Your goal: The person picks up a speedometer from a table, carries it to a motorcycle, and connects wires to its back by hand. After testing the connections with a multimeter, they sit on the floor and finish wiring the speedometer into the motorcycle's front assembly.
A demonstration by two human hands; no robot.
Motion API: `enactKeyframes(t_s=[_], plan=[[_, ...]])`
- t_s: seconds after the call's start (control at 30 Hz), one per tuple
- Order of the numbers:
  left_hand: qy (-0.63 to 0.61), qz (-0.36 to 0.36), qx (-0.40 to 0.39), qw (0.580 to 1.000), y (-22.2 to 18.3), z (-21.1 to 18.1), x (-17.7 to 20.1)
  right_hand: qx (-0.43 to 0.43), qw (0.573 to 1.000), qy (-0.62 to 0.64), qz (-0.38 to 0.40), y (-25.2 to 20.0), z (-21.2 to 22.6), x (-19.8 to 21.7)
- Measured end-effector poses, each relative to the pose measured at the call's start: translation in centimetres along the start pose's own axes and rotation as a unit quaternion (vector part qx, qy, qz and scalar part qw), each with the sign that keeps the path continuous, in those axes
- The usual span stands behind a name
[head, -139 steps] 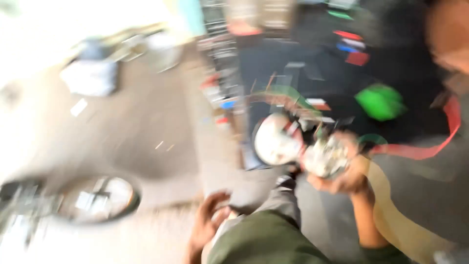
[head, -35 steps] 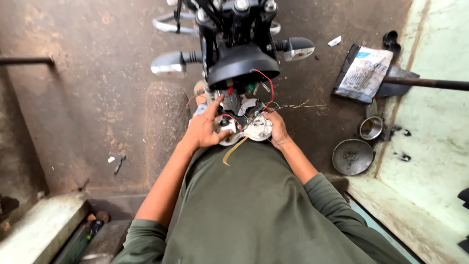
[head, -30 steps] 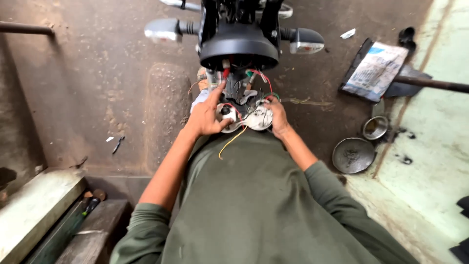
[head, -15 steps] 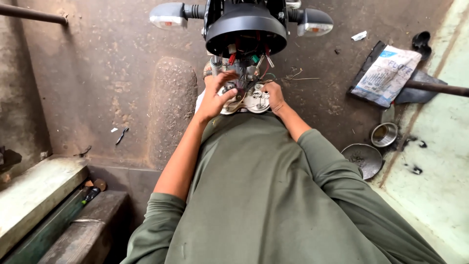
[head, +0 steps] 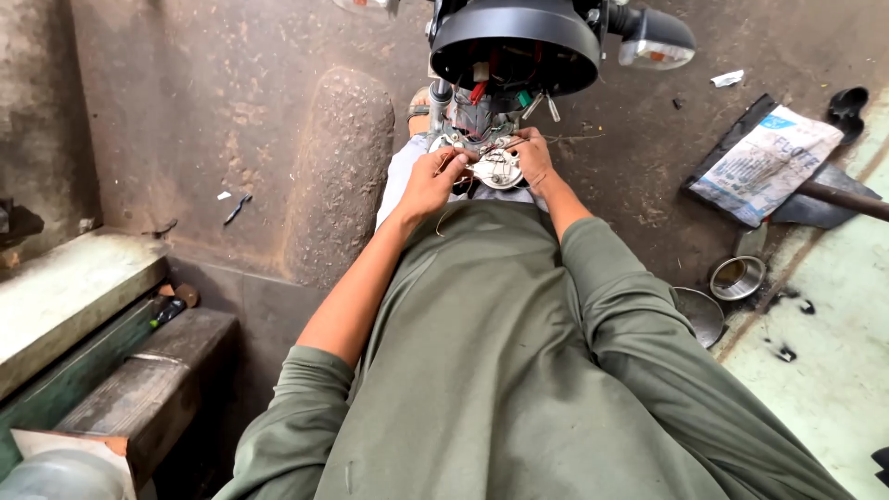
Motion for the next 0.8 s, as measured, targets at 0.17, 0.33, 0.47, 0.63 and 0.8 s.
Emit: enactKeyframes(t_s=[0.17, 0.33, 0.47, 0.63, 0.8], plan=[[-0.034, -0.017, 0.030, 0.999, 0.3, 2.9, 0.8, 0.008, 0.998, -0.063, 0.022, 1.5, -0.4, 0.1], [-0.100, -0.008, 0.086, 0.991, 0.1, 1.8, 0.5, -0.032, 0.996, -0.077, 0.029, 0.0, 2.0, 0.4], [-0.057, 0.006, 0.092, 0.994, 0.7, 1.6, 0.0, -0.058, 0.997, -0.040, 0.033, -1.1, 2.0, 2.0], [-0.059, 0.020, 0.066, 0.996, 2.0, 2.5, 0.5, 0.010, 0.999, -0.039, 0.019, -2.4, 0.7, 3.9], [-0.066, 0.022, 0.127, 0.989, 2.6, 1.1, 0.8, 0.106, 0.956, -0.270, -0.034, -9.4, 7.9, 3.9]])
Point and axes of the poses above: each hand's wrist, its own y-axis towards the middle knuckle, its own x-axis out of the back of the hand, z = x × y, the point moved 1 cm from there along y, towards the middle knuckle, and after that the axes turned 6 degrees about -z, right-handed, at the moved point
